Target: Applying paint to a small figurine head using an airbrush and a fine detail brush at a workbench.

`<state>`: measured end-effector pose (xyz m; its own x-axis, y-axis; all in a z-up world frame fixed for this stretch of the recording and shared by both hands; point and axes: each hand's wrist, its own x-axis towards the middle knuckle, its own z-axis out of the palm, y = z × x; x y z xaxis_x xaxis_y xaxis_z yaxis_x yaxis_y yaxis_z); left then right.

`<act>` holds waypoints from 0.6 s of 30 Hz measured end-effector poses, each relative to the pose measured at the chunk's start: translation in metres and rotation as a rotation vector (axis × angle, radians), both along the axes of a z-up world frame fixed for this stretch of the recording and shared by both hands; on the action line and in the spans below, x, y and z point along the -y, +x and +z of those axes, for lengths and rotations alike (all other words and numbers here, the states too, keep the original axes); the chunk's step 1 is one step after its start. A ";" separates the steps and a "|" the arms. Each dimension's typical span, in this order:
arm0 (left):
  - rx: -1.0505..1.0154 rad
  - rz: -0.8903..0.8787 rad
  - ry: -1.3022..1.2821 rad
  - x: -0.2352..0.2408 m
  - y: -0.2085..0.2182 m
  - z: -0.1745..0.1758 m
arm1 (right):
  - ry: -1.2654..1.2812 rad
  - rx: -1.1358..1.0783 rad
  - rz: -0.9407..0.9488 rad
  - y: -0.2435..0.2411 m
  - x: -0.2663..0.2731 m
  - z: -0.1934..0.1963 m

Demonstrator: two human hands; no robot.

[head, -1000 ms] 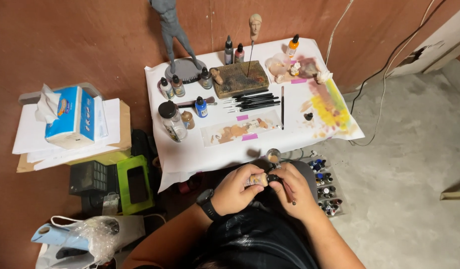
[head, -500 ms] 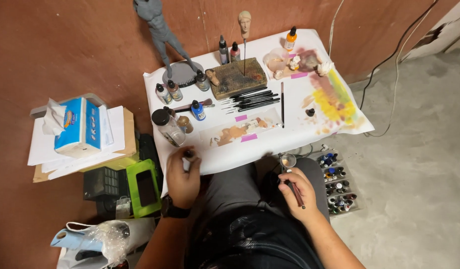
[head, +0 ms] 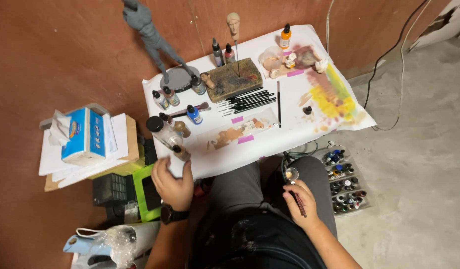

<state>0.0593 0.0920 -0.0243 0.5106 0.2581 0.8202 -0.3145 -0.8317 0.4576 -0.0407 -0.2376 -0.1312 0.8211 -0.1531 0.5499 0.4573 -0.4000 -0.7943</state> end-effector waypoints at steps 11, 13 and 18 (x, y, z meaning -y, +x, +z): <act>-0.218 -0.342 0.197 0.106 0.157 0.101 | -0.040 0.022 -0.025 0.005 0.010 -0.038; -0.396 -0.287 0.203 0.116 0.219 0.107 | -0.027 0.034 -0.012 0.002 0.011 -0.036; -0.857 -0.277 0.267 0.143 0.280 0.143 | 0.045 -0.002 -0.032 0.000 0.014 -0.033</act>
